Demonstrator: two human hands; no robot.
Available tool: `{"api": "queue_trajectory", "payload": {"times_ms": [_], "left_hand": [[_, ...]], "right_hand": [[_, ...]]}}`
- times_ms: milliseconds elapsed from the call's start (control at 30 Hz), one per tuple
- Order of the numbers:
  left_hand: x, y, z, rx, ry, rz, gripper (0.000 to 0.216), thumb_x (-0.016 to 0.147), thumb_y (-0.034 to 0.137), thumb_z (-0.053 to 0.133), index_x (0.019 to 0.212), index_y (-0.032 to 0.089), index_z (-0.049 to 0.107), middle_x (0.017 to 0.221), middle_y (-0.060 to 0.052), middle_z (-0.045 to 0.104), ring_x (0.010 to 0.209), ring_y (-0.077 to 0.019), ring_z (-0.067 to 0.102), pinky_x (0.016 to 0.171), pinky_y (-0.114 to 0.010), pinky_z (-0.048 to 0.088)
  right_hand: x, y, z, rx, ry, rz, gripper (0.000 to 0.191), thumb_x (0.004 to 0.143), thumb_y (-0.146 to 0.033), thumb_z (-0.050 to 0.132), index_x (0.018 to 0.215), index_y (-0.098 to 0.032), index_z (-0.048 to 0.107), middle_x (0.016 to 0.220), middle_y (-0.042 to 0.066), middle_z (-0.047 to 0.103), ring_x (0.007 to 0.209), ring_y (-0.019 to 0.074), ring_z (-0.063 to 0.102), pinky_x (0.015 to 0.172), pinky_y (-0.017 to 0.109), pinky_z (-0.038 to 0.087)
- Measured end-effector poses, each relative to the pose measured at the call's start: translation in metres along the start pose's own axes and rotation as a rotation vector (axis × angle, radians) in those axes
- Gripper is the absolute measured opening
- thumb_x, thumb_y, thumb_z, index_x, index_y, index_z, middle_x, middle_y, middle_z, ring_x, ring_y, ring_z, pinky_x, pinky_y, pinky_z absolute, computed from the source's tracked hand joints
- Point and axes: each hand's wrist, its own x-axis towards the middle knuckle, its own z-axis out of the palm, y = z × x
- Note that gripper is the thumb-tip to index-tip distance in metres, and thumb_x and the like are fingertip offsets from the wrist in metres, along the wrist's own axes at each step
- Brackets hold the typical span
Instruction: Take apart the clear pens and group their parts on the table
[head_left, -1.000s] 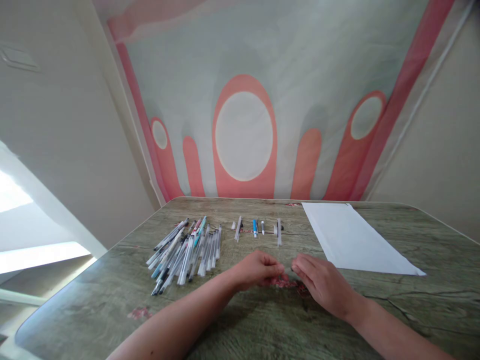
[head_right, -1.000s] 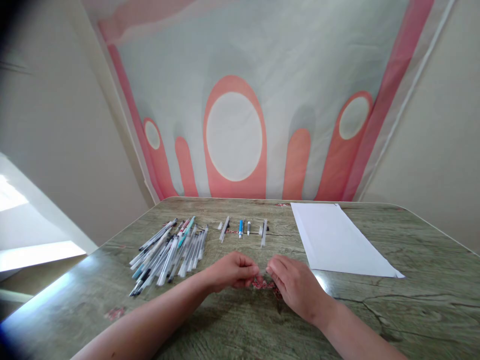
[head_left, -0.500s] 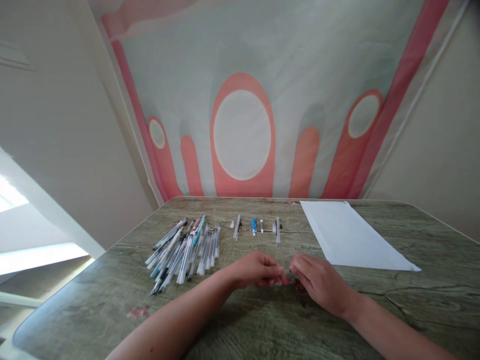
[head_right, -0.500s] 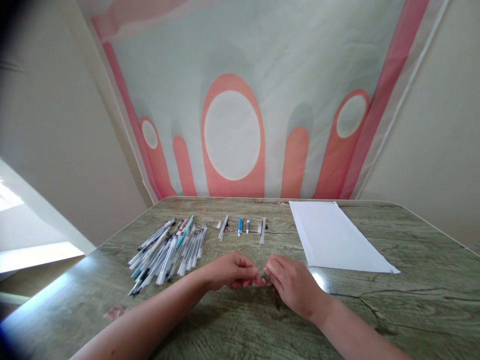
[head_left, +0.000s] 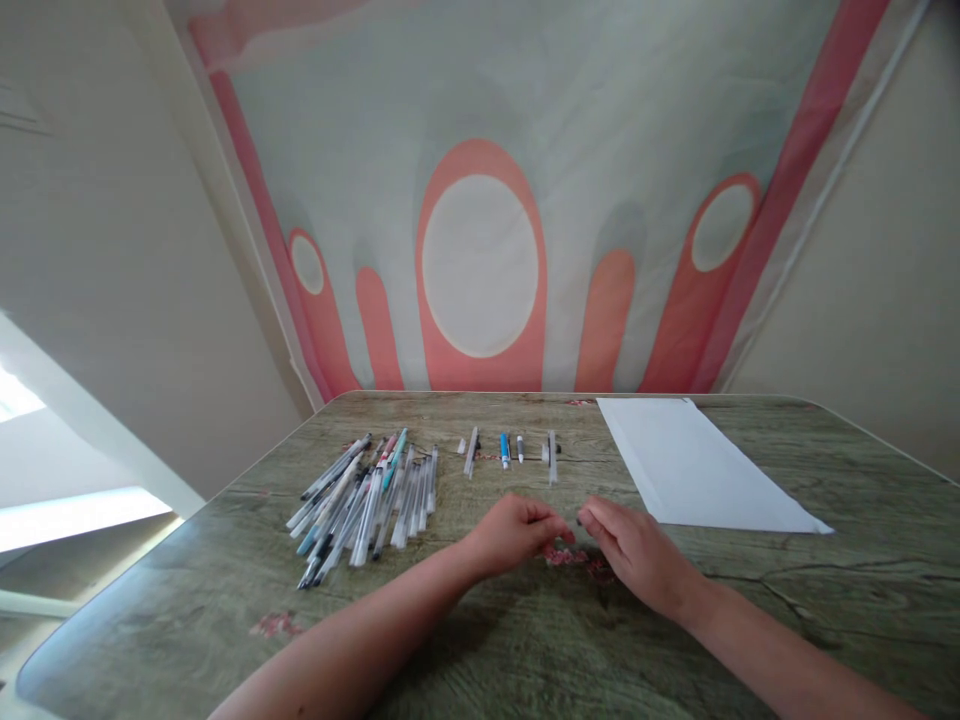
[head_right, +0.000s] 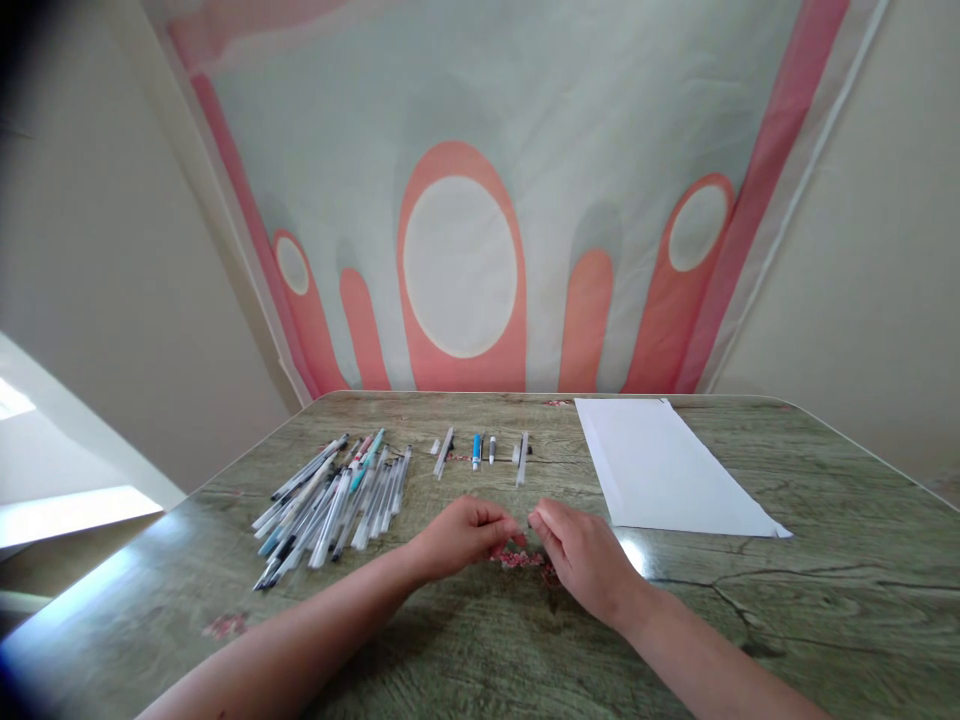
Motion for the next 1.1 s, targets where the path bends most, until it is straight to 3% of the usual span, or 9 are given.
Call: {"api": "queue_trajectory", "payload": {"times_ms": [100, 200, 300, 400, 500, 667, 833, 967, 1100], "left_hand": [[-0.002, 0.002, 0.003, 0.085, 0.030, 0.077, 0.035, 0.092, 0.034, 0.037, 0.105, 0.017, 0.065, 0.081, -0.002, 0.067, 0.075, -0.0143, 0.061, 0.068, -0.021, 0.045], [-0.007, 0.007, 0.007, 0.353, 0.073, 0.115, 0.039, 0.092, 0.033, 0.039, 0.128, 0.022, 0.047, 0.097, -0.006, 0.068, 0.088, -0.0200, 0.063, 0.077, -0.028, 0.047], [-0.009, 0.010, 0.010, 0.571, 0.055, 0.053, 0.048, 0.094, 0.037, 0.031, 0.139, 0.022, 0.027, 0.091, -0.009, 0.068, 0.080, -0.0242, 0.066, 0.069, -0.033, 0.049], [0.002, 0.009, 0.009, 0.666, 0.121, 0.001, 0.050, 0.095, 0.037, 0.025, 0.141, 0.018, 0.020, 0.086, -0.010, 0.069, 0.076, -0.0250, 0.067, 0.067, -0.033, 0.050], [0.030, 0.008, 0.005, 0.722, 0.206, -0.034, 0.052, 0.095, 0.034, 0.026, 0.142, 0.015, 0.017, 0.085, -0.011, 0.069, 0.078, -0.0249, 0.067, 0.068, -0.033, 0.050], [0.106, 0.011, 0.004, 0.798, 0.312, -0.116, 0.046, 0.093, 0.030, 0.029, 0.138, 0.019, 0.026, 0.091, -0.011, 0.069, 0.086, -0.0260, 0.067, 0.072, -0.036, 0.050], [0.168, 0.008, 0.011, 0.798, 0.318, -0.201, 0.043, 0.087, 0.018, 0.039, 0.130, 0.011, 0.038, 0.091, -0.015, 0.068, 0.086, -0.0239, 0.066, 0.073, -0.032, 0.048], [0.180, 0.000, 0.015, 0.832, 0.316, -0.194, 0.035, 0.082, 0.015, 0.044, 0.116, 0.010, 0.053, 0.091, -0.016, 0.067, 0.088, -0.0241, 0.064, 0.075, -0.034, 0.047], [0.172, -0.005, 0.015, 0.901, 0.357, -0.136, 0.027, 0.085, 0.017, 0.041, 0.100, 0.014, 0.063, 0.109, -0.016, 0.061, 0.108, -0.0264, 0.052, 0.090, -0.042, 0.040]], "right_hand": [[0.003, 0.003, 0.001, 0.049, 0.002, 0.061, 0.037, 0.097, -0.044, 0.026, 0.072, -0.022, 0.041, 0.065, -0.002, 0.051, 0.063, 0.0148, 0.049, 0.061, 0.027, 0.032], [0.006, 0.011, 0.003, 0.116, 0.043, 0.129, 0.038, 0.097, -0.046, 0.027, 0.071, -0.022, 0.041, 0.062, -0.003, 0.049, 0.061, 0.0143, 0.049, 0.059, 0.026, 0.033], [0.007, 0.022, 0.004, 0.150, 0.074, 0.158, 0.038, 0.096, -0.046, 0.028, 0.073, -0.022, 0.046, 0.064, -0.003, 0.052, 0.062, 0.0142, 0.051, 0.061, 0.025, 0.035], [0.008, 0.033, 0.004, 0.123, 0.078, 0.182, 0.036, 0.095, -0.047, 0.032, 0.074, -0.022, 0.049, 0.065, -0.002, 0.056, 0.063, 0.0150, 0.053, 0.060, 0.025, 0.035], [0.010, 0.041, 0.005, 0.076, 0.054, 0.207, 0.034, 0.093, -0.046, 0.036, 0.074, -0.023, 0.052, 0.063, -0.002, 0.057, 0.061, 0.0159, 0.054, 0.059, 0.025, 0.035], [0.011, 0.043, 0.009, -0.015, 0.031, 0.189, 0.032, 0.093, -0.042, 0.038, 0.076, -0.023, 0.056, 0.068, 0.000, 0.062, 0.066, 0.0168, 0.057, 0.061, 0.025, 0.035], [0.008, 0.039, 0.010, -0.087, -0.005, 0.150, 0.031, 0.093, -0.039, 0.037, 0.074, -0.022, 0.055, 0.071, 0.000, 0.063, 0.067, 0.0156, 0.058, 0.059, 0.024, 0.033], [0.008, 0.038, 0.010, -0.123, -0.007, 0.127, 0.031, 0.094, -0.037, 0.038, 0.071, -0.022, 0.053, 0.069, -0.001, 0.063, 0.067, 0.0147, 0.058, 0.058, 0.024, 0.031], [0.010, 0.039, 0.010, -0.139, -0.008, 0.113, 0.032, 0.094, -0.036, 0.038, 0.070, -0.021, 0.052, 0.069, -0.001, 0.062, 0.067, 0.0144, 0.058, 0.058, 0.023, 0.030]]}}
